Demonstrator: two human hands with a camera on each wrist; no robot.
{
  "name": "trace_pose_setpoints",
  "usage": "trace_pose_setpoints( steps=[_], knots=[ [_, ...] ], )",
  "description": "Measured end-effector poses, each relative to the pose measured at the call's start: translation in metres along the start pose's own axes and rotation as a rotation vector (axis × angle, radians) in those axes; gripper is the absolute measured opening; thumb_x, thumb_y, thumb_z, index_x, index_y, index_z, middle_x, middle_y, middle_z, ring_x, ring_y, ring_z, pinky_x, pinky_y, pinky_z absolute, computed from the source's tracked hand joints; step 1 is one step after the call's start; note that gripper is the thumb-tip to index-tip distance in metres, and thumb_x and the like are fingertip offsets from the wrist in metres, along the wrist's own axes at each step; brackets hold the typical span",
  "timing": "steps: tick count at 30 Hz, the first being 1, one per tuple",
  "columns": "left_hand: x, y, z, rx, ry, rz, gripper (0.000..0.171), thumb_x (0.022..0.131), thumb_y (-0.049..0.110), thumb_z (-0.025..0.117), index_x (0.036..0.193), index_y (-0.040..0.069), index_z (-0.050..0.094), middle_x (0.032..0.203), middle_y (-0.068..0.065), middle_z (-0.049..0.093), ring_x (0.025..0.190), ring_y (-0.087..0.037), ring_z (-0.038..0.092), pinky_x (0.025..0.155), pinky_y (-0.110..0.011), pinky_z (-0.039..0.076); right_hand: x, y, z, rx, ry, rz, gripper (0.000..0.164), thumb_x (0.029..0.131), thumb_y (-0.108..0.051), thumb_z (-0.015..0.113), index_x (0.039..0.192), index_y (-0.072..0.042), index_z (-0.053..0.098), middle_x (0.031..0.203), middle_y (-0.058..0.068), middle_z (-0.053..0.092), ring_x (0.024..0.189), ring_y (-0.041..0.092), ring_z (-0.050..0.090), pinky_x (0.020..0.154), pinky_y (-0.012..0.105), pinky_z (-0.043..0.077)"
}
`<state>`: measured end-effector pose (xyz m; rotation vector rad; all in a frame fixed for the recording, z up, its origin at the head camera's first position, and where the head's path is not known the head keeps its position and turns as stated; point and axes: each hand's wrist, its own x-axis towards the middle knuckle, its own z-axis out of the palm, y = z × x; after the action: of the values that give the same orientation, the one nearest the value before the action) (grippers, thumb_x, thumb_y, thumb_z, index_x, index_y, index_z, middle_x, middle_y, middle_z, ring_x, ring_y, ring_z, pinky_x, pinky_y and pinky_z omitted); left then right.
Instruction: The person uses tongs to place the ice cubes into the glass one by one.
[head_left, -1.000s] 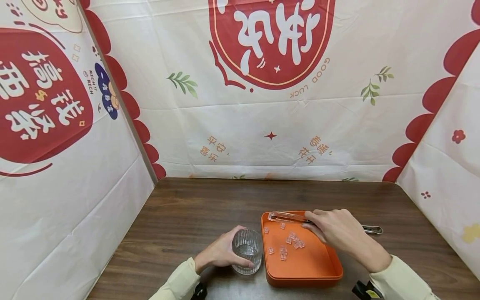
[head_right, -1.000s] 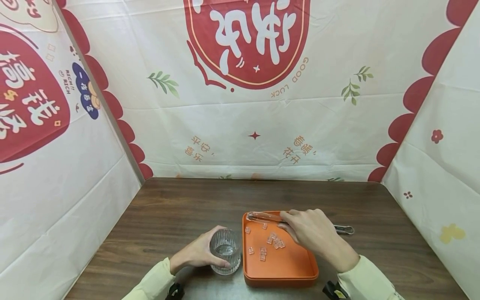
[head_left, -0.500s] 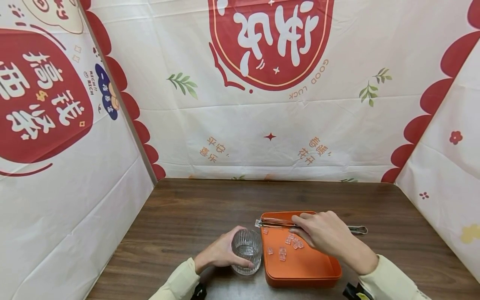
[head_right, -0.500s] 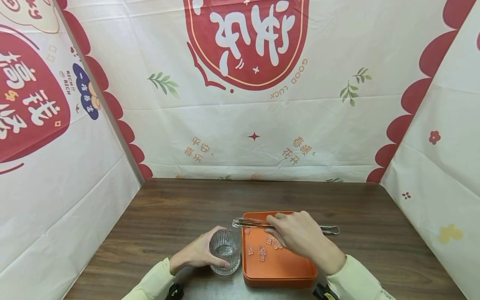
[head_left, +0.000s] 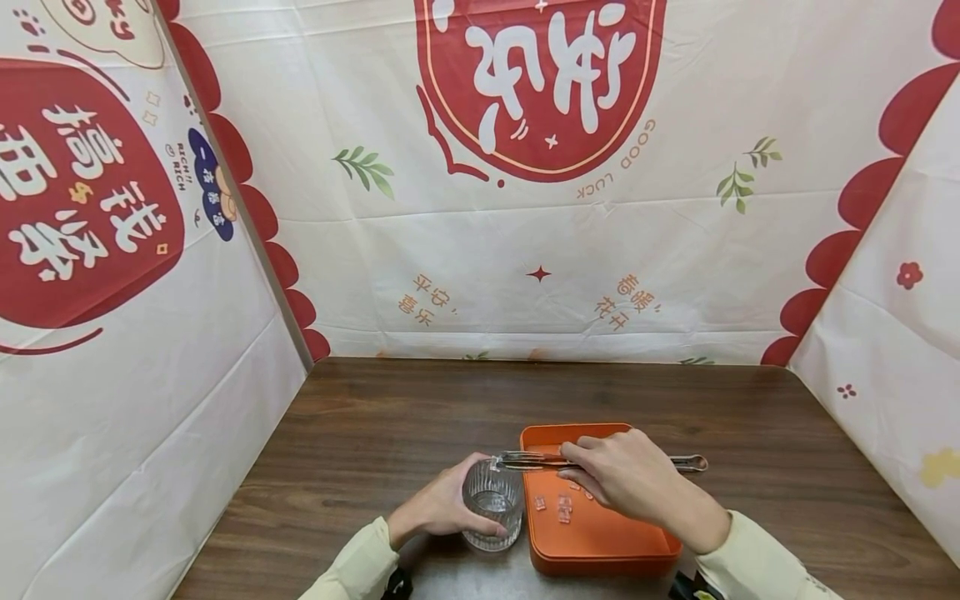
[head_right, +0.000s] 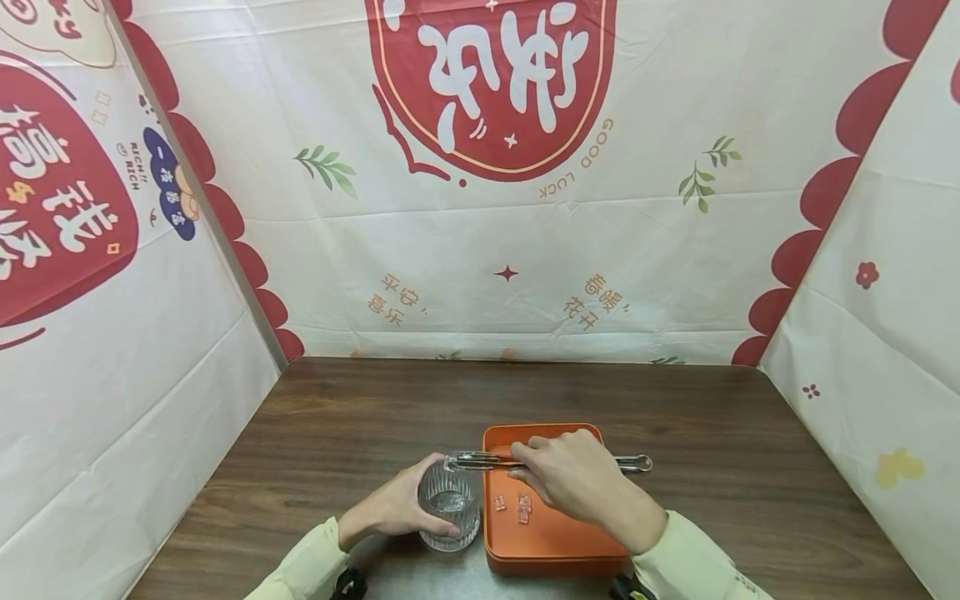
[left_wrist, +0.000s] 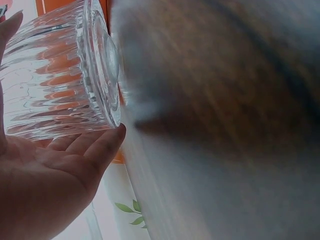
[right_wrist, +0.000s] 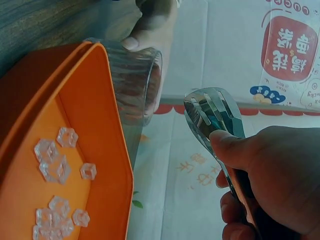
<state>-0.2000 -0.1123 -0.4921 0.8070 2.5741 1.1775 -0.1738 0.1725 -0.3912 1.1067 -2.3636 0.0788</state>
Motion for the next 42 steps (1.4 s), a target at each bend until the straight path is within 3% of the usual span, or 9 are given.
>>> trace_pose_setpoints(
  steps=[7,17,25,42],
  knots=[
    [0.001,-0.001,0.001,-0.014,-0.001,0.014,0.081,0.058,0.055,0.082,0.126,0.033,0.043,0.107,0.007,0.061,0.093,-0.006,0.057,0.082,-0.027,0.046,0.001,-0.005,0.004,0.023,-0.023,0.003,0.027,0.084,-0.038,0.067,0.073,-0.026,0.046,0.059,-0.017,0.030,0.042,0.001,0.019,0.041,0.020,0.012],
    [0.001,0.000,0.000,0.009,0.009,0.015,0.083,0.058,0.056,0.082,0.127,0.031,0.043,0.108,0.009,0.060,0.093,-0.007,0.057,0.082,-0.027,0.045,0.002,-0.009,0.009,0.035,0.004,-0.027,0.027,0.081,-0.036,0.070,0.075,-0.025,0.047,0.061,-0.018,0.038,0.042,0.001,0.022,0.041,0.020,0.013],
    [0.001,0.000,-0.001,-0.005,0.006,0.052,0.079,0.060,0.053,0.082,0.125,0.029,0.044,0.108,0.009,0.061,0.094,-0.006,0.058,0.084,-0.026,0.045,0.002,-0.011,0.011,0.047,0.002,-0.029,0.028,0.082,-0.037,0.070,0.073,-0.025,0.046,0.061,-0.018,0.036,0.042,0.000,0.020,0.040,0.020,0.012],
    [0.000,0.001,0.000,0.011,0.004,0.001,0.085,0.058,0.056,0.081,0.129,0.029,0.042,0.109,0.009,0.060,0.094,-0.008,0.058,0.083,-0.027,0.045,0.000,-0.010,0.009,0.045,0.012,-0.029,0.028,0.085,-0.042,0.065,0.072,-0.025,0.046,0.063,-0.018,0.040,0.042,0.000,0.019,0.042,0.019,0.009]
  ],
)
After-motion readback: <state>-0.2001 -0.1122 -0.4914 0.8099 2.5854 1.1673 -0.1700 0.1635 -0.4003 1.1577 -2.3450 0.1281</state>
